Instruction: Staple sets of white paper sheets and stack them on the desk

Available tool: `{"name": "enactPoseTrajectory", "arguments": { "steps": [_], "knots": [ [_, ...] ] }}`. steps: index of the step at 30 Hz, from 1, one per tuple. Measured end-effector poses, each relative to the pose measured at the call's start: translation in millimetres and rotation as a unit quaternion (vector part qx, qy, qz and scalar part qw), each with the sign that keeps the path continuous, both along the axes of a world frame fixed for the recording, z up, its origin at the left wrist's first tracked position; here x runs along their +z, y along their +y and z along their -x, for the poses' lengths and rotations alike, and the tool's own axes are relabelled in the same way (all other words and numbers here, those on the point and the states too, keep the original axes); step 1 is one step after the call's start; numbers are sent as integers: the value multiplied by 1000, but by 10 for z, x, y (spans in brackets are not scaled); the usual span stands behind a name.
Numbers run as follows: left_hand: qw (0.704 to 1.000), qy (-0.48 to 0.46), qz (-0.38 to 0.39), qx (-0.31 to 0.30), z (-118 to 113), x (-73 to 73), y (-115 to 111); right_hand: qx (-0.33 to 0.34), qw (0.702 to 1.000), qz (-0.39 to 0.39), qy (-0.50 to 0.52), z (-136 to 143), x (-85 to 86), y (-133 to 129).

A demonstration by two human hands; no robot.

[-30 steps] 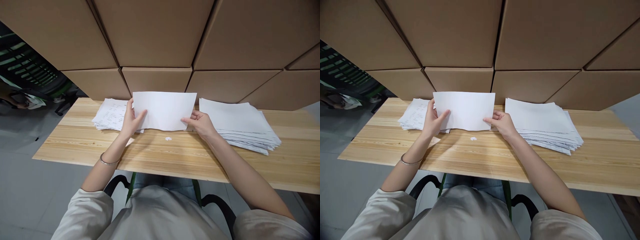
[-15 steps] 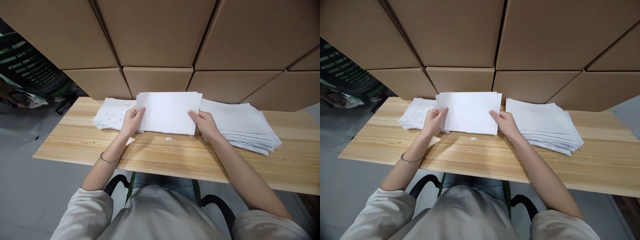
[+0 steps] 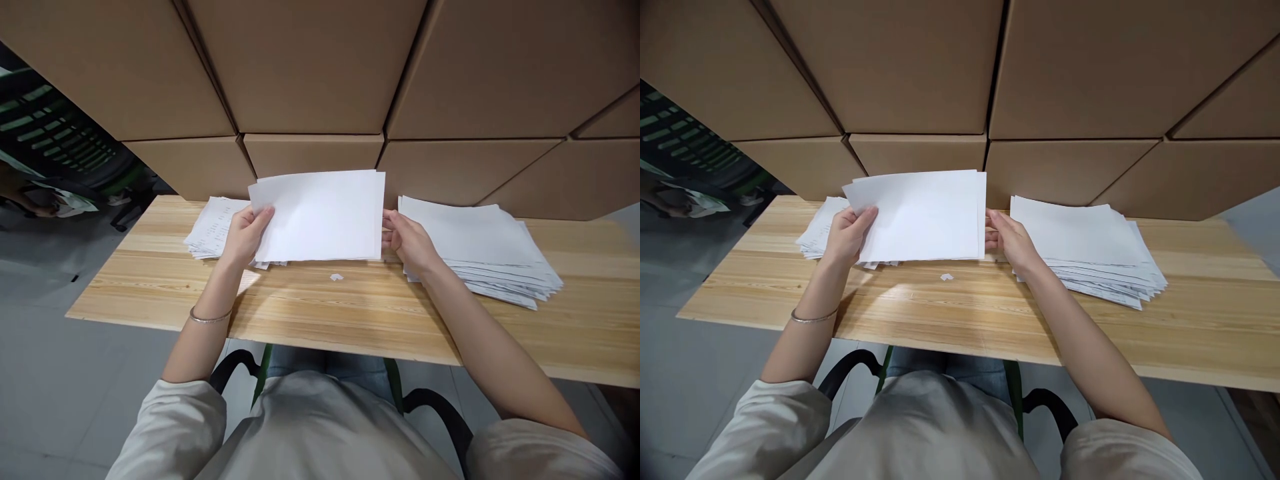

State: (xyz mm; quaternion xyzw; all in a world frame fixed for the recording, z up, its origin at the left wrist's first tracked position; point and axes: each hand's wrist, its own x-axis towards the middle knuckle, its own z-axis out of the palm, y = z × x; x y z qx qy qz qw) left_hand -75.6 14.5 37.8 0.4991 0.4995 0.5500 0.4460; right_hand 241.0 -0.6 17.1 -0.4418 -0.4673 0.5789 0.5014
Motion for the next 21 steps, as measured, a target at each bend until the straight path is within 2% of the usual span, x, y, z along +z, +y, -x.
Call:
{"name": "enactPoseTrajectory", "arguments": {
  "steps": [5, 9, 12, 15, 18, 21],
  "knots": [
    [999, 36, -23, -33, -55, -10, -43, -39, 999, 23, 6, 34, 68, -35],
    [988, 90, -121, -33, -101, 9, -64, -67, 996, 54, 18, 59, 66, -29],
    [977, 134, -165, -19, -122, 30, -98, -83, 995, 58, 13, 66, 25, -15],
    [972, 153, -178, -7, -122, 31, -127, -89, 995, 49, -2, 67, 7, -10],
    [974, 131, -181, -37, -107, 12, -131, -92, 994, 52, 5, 63, 15, -10],
    [985, 83, -134, -69, -78, -11, -118, -93, 994, 57, 15, 53, 8, -3]
  ]
}}
